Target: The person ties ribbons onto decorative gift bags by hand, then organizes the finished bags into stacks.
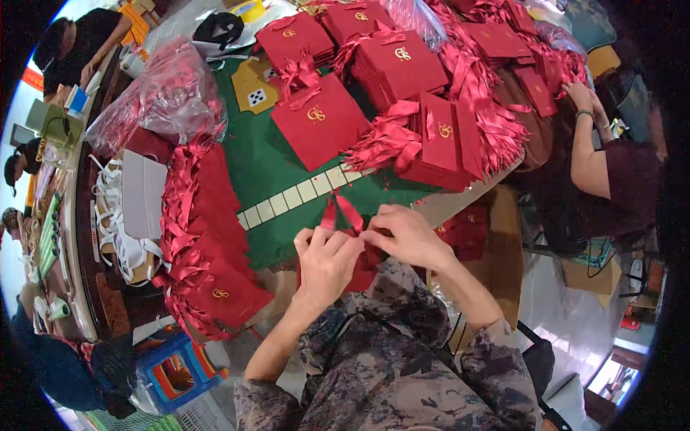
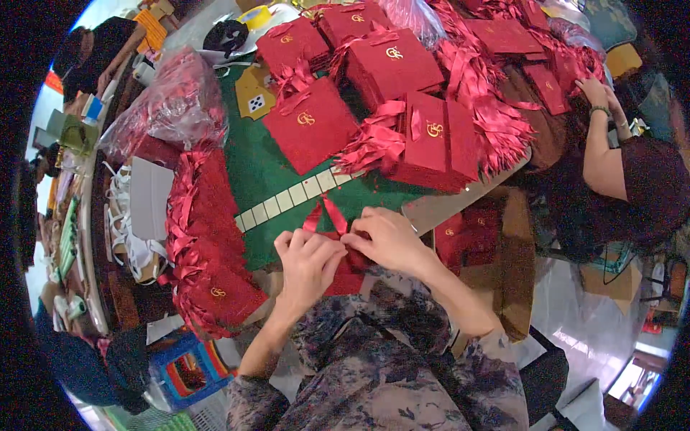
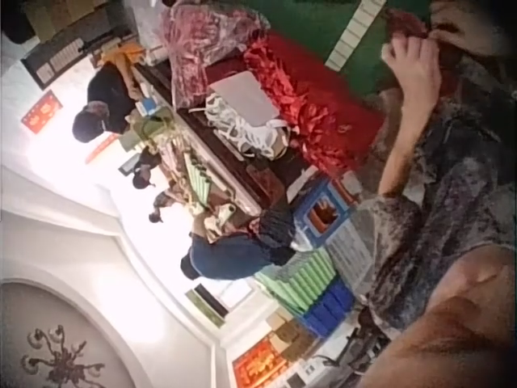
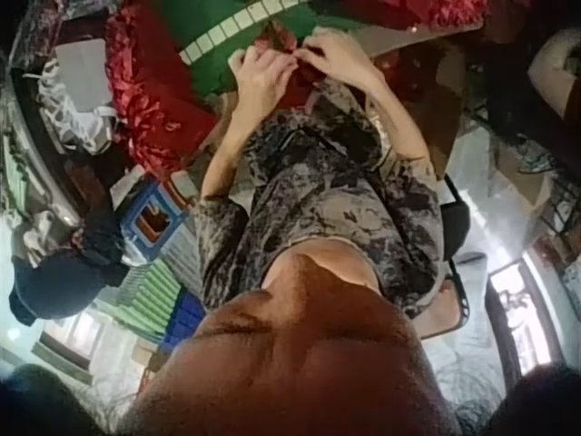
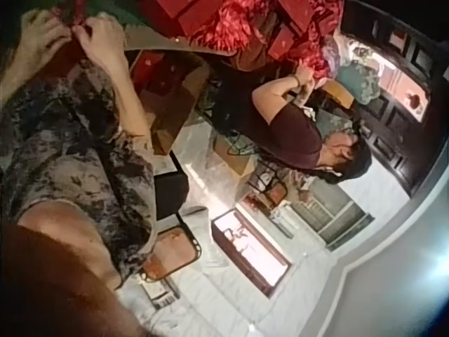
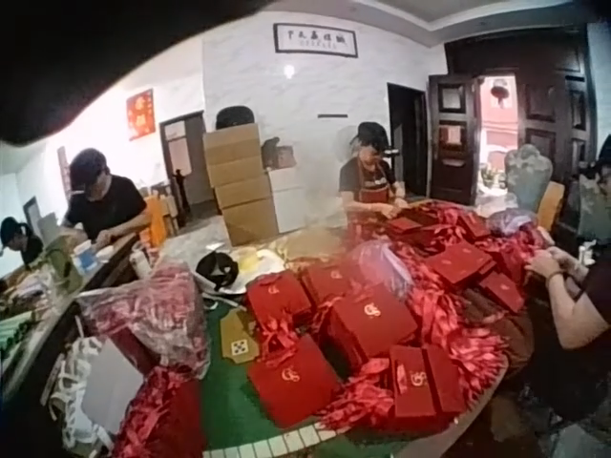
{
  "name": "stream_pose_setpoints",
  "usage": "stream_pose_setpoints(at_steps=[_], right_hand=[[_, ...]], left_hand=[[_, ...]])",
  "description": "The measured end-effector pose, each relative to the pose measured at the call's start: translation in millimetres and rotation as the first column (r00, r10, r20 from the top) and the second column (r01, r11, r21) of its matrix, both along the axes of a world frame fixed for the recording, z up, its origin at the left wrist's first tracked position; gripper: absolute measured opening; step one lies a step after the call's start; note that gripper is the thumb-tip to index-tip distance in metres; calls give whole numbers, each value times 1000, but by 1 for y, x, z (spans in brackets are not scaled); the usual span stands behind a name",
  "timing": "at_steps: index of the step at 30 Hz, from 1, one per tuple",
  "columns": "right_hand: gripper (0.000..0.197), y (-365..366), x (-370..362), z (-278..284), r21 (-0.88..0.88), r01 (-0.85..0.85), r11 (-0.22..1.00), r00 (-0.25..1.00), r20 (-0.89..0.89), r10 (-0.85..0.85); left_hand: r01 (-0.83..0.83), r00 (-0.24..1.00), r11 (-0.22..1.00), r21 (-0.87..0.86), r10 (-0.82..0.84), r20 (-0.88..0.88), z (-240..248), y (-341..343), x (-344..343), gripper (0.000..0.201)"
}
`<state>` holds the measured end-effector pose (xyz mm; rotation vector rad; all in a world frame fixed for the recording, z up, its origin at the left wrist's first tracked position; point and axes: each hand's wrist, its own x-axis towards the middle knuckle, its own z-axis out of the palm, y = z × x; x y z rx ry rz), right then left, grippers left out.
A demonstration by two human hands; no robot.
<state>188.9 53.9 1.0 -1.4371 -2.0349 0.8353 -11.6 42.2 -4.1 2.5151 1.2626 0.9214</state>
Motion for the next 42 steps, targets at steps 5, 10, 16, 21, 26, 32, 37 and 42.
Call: stream_pose_setpoints(at_steps=[5, 10, 16, 21, 26, 32, 37, 42], right_hand=[[26, 23, 9, -6, -283, -232, 930, 962, -205, 178], [12, 17, -13, -28, -166, 53, 985, 917, -382, -114], [11, 29, -9, -14, -108, 318, 942, 825, -458, -331], [19, 6, -3, -12, -66, 264, 962, 926, -261, -272], [36, -25, -6, -34, 96, -75, 993, 988, 144, 60], [27, -36, 18, -19, -96, -47, 994, 997, -68, 40], [22, -42, 20, 25, -287, 114, 951, 955, -231, -184], [19, -41, 1, 32, -240, 81, 967, 974, -186, -128]], left_hand=[[78, 995, 989, 128, -69, -74, -1, -1, -3, 14], [54, 998, 996, -66, -52, 23, 4, 4, -8, 13], [-34, 992, 984, -178, 55, 118, 2, 5, -16, 18], [-177, 974, 957, -231, 204, 102, -3, 17, -29, 20], [-280, 937, 917, -285, 325, 126, -13, 33, -32, 21], [-334, 920, 903, -268, 375, 117, -39, 47, -42, 23], [-375, 915, 898, -231, 398, 61, -41, 44, -45, 19], [-231, 963, 973, -4, 230, 144, -2, 10, -13, 34]])
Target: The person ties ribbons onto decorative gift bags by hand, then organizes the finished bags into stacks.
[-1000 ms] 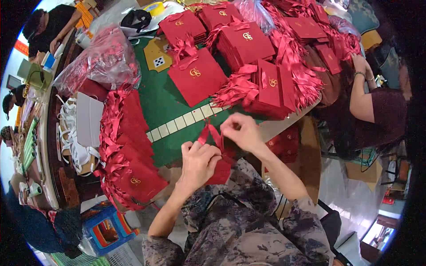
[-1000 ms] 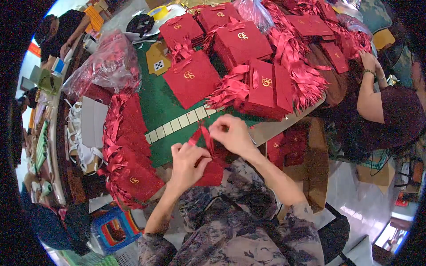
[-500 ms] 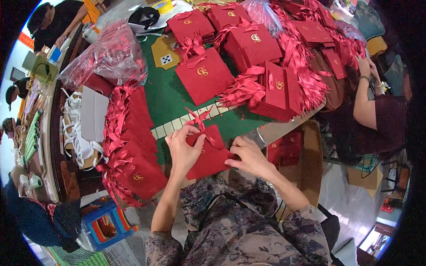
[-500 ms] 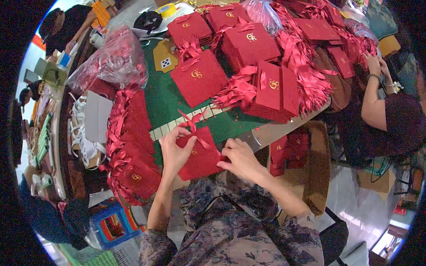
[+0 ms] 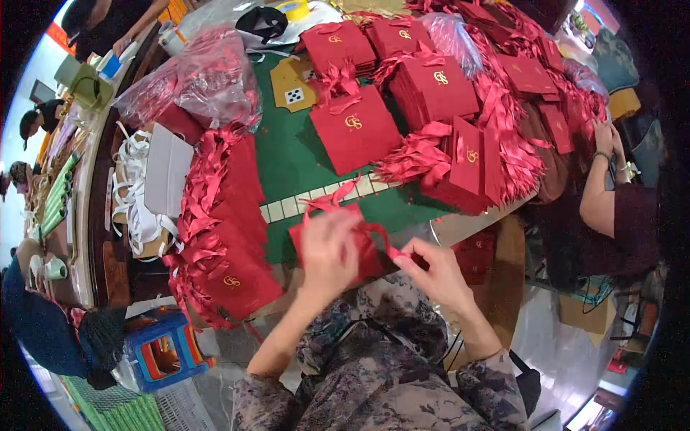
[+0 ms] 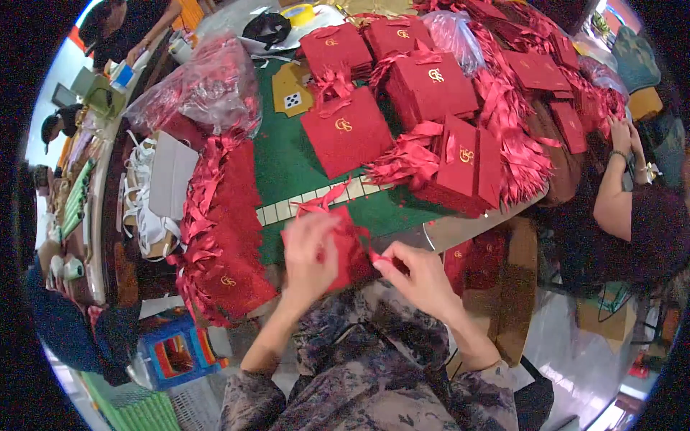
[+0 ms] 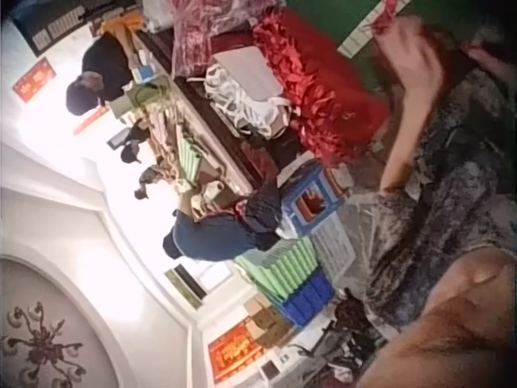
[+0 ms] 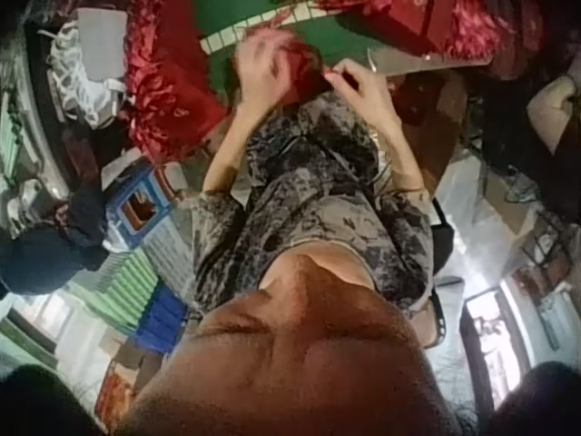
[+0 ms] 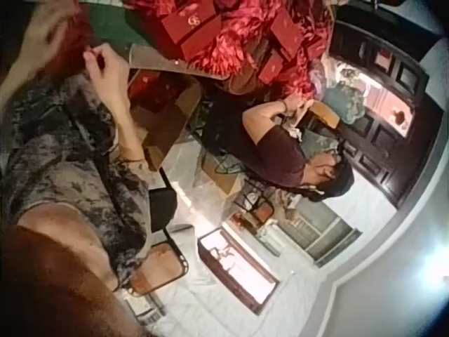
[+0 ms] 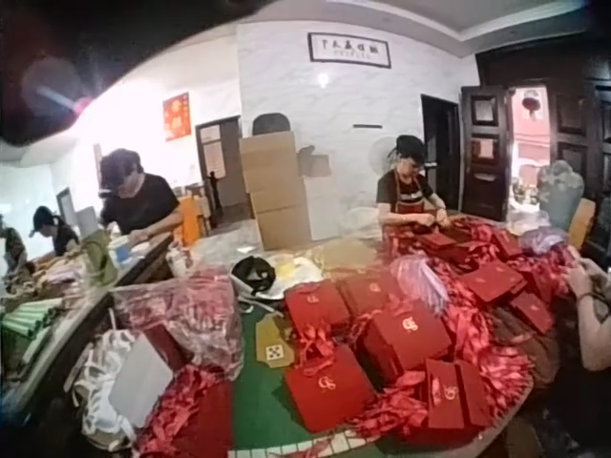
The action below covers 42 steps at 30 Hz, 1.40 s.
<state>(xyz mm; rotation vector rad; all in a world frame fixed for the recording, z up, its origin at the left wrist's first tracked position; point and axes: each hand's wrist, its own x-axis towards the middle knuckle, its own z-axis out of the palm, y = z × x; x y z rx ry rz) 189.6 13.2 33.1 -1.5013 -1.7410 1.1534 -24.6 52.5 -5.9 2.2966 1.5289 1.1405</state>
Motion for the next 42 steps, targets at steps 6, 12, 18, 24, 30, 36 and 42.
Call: stream_pose_setpoints(at_steps=[6, 12, 18, 24, 30, 36, 42], right_hand=[[11, 3, -9, -1, 155, -86, 984, 995, -30, 92], [14, -1, -5, 6, 49, 109, 993, 994, -36, -107], [15, -1, -20, 1, 155, 83, 984, 992, -103, -68], [12, 7, -41, -6, 61, 35, 998, 966, -258, -18], [15, 13, -57, -24, 39, 52, 998, 937, -348, -35], [16, 31, -76, -21, 182, -79, 980, 995, -45, 89], [15, 38, -94, -38, 197, -53, 979, 999, 21, 50]], left_hand=[[346, 922, 887, -306, -261, 285, 9, -31, 14, 28], [284, 906, 926, -248, -175, 386, -15, -33, 3, 16], [259, 873, 922, -289, -95, 479, 10, -35, 11, 21], [311, 797, 867, -390, -14, 604, -9, -45, 0, 21], [202, 857, 894, -401, 37, 513, 0, -36, -25, 25], [-347, 936, 913, -213, 351, -19, -18, -4, -66, 33], [-215, 975, 943, -254, 192, -112, -23, 3, -71, 28]])
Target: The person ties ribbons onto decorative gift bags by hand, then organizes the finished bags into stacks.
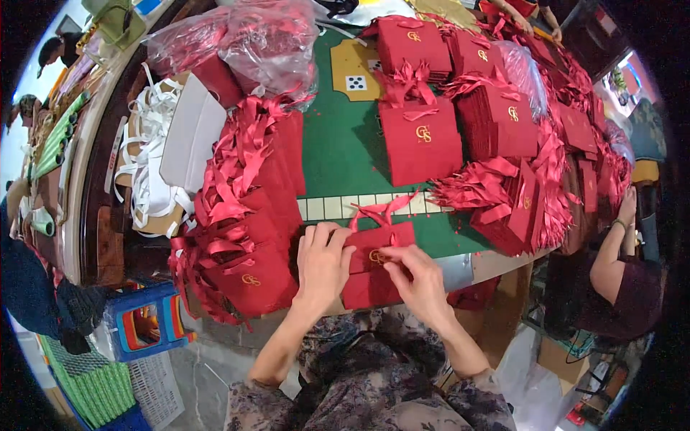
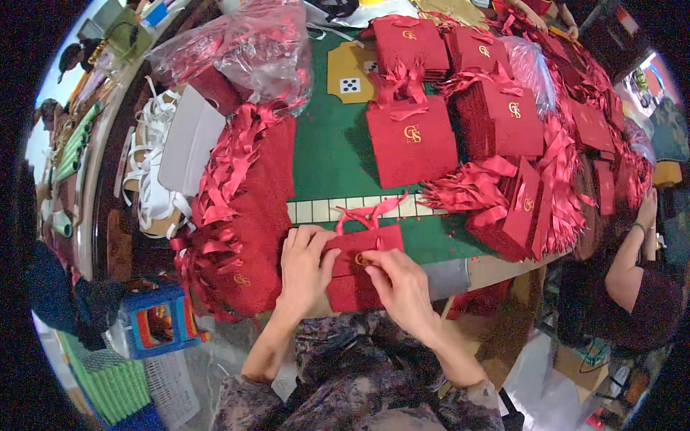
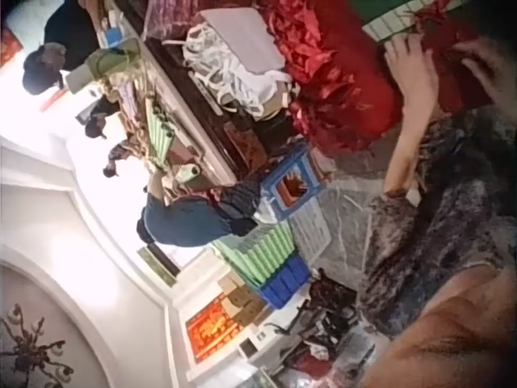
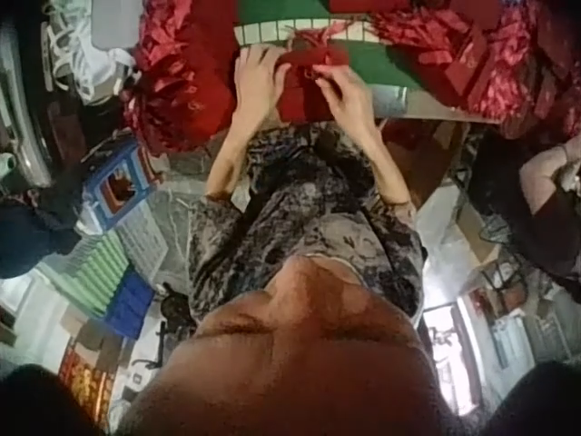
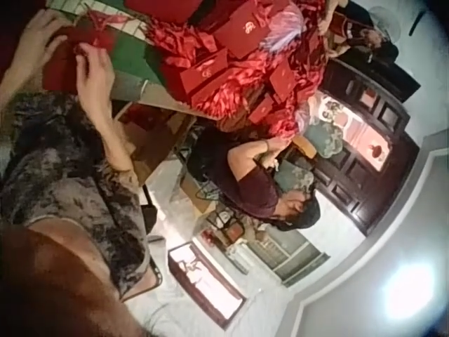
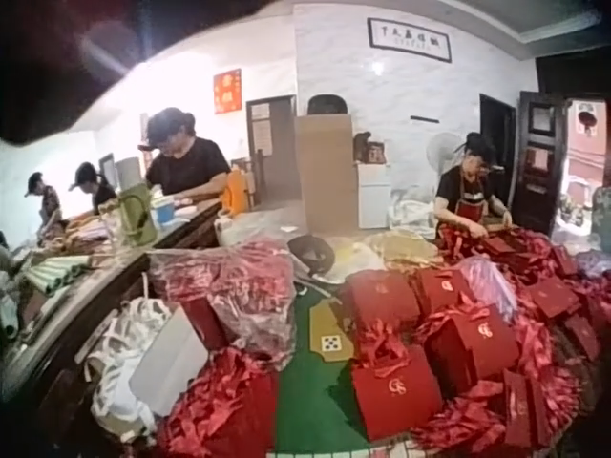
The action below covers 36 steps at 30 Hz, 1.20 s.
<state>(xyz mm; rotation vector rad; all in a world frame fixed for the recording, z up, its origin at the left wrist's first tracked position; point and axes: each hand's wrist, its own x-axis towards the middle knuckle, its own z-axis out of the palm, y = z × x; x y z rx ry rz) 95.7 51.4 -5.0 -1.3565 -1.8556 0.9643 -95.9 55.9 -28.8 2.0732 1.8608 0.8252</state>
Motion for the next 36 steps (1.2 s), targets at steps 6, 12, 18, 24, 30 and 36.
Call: stream_pose_setpoints(at_steps=[6, 12, 18, 24, 30, 36], right_hand=[[12, 1, 5, -6, 52, 14, 999, 999, 37, -16], [12, -8, 16, 0, 65, 84, 994, 996, 24, -86], [12, -13, 26, 5, 83, 101, 991, 995, 10, -102], [11, -17, 30, 1, 137, 125, 983, 992, 4, -127], [11, -16, 29, 4, 122, 144, 982, 989, 10, -146], [10, -12, 22, 15, 97, 162, 982, 978, 116, -173]], left_hand=[[105, 991, 994, 26, -107, 76, 8, 3, 8, 20], [230, 939, 970, -80, -200, 280, 18, 4, 24, 11], [301, 876, 931, -205, -185, 444, 25, 4, 32, 8], [311, 873, 929, -199, -197, 447, 34, 4, 40, 5], [312, 875, 931, -188, -204, 438, 36, 2, 44, 4], [271, 902, 952, -142, -199, 383, 37, -4, 53, 4]])
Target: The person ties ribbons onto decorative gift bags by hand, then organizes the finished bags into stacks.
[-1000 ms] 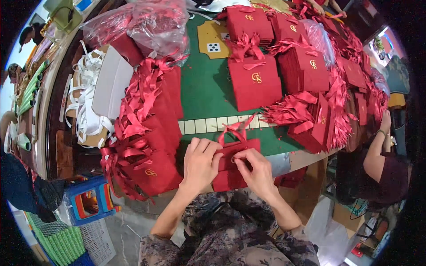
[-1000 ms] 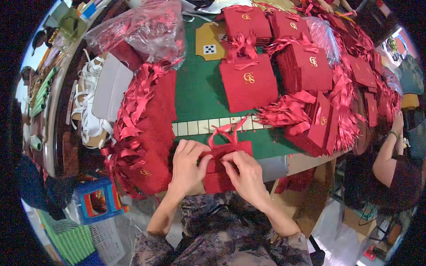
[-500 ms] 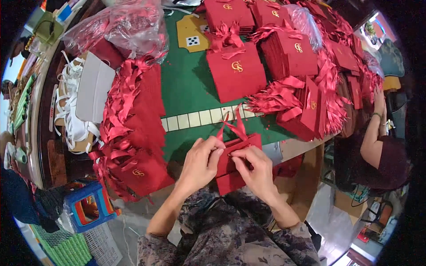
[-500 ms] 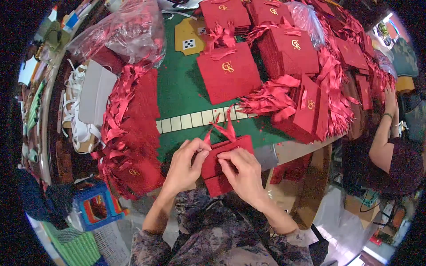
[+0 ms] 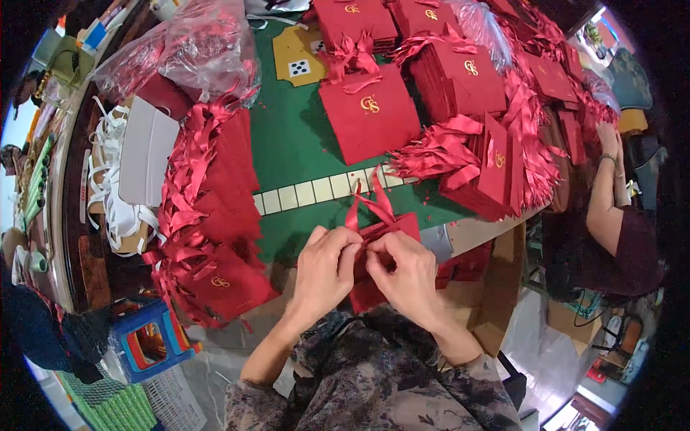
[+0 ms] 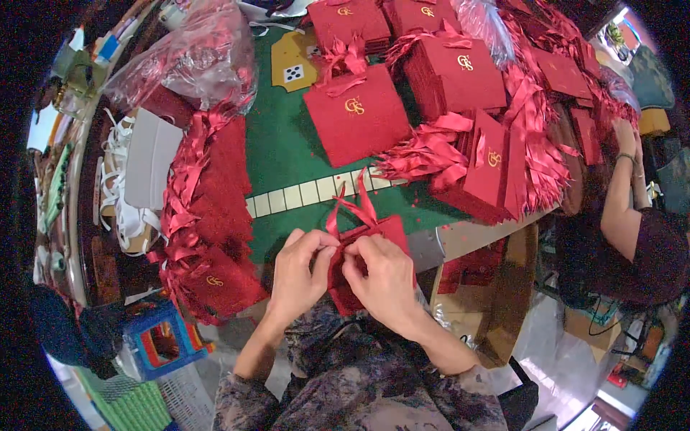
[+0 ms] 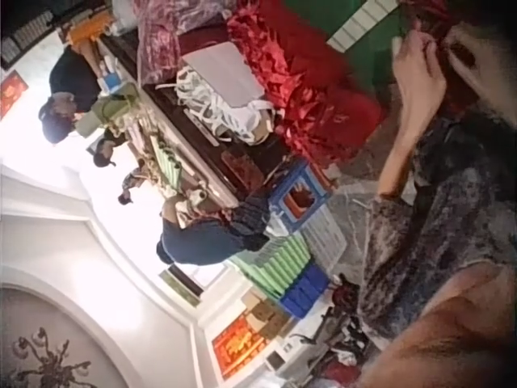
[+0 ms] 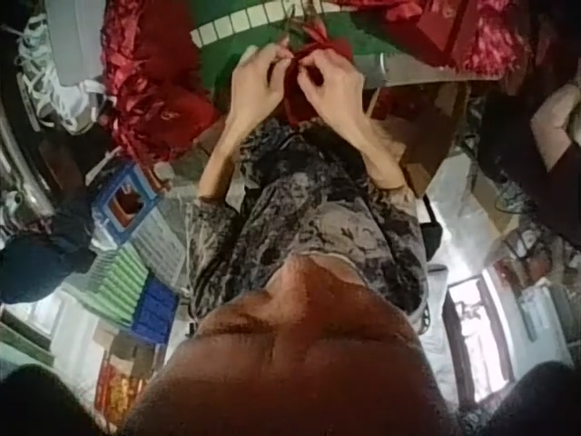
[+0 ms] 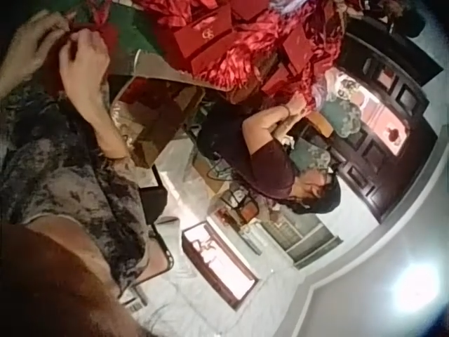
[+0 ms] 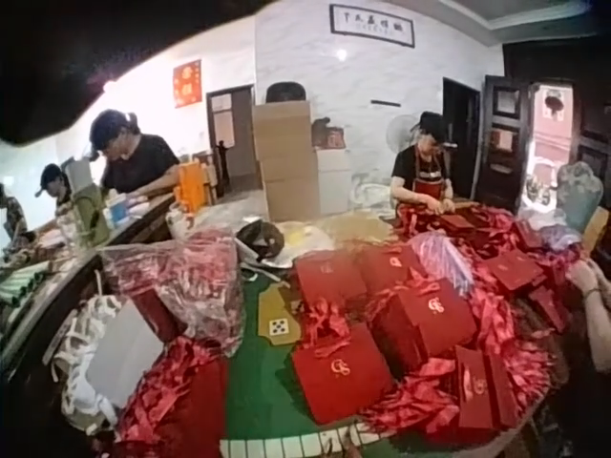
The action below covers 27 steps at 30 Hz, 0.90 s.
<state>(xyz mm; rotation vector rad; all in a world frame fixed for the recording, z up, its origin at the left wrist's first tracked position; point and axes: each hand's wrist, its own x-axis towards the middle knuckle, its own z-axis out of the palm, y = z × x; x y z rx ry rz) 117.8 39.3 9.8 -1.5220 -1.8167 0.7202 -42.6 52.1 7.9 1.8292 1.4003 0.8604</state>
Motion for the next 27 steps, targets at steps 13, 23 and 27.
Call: stream_pose_setpoints(at_steps=[13, 23, 27], right_hand=[[17, -9, -11, -22, 256, 75, 964, 997, -31, -69], [14, -3, 9, -8, 91, -104, 990, 994, -13, 105], [12, 15, 21, 6, 159, -95, 983, 995, -24, 100]], left_hand=[[-43, 998, 999, 1, 43, 39, -5, -8, 0, 9], [77, 997, 996, -37, -77, 7, -15, -13, -8, 15], [90, 996, 996, 28, -90, -11, -11, -13, -13, 19]])
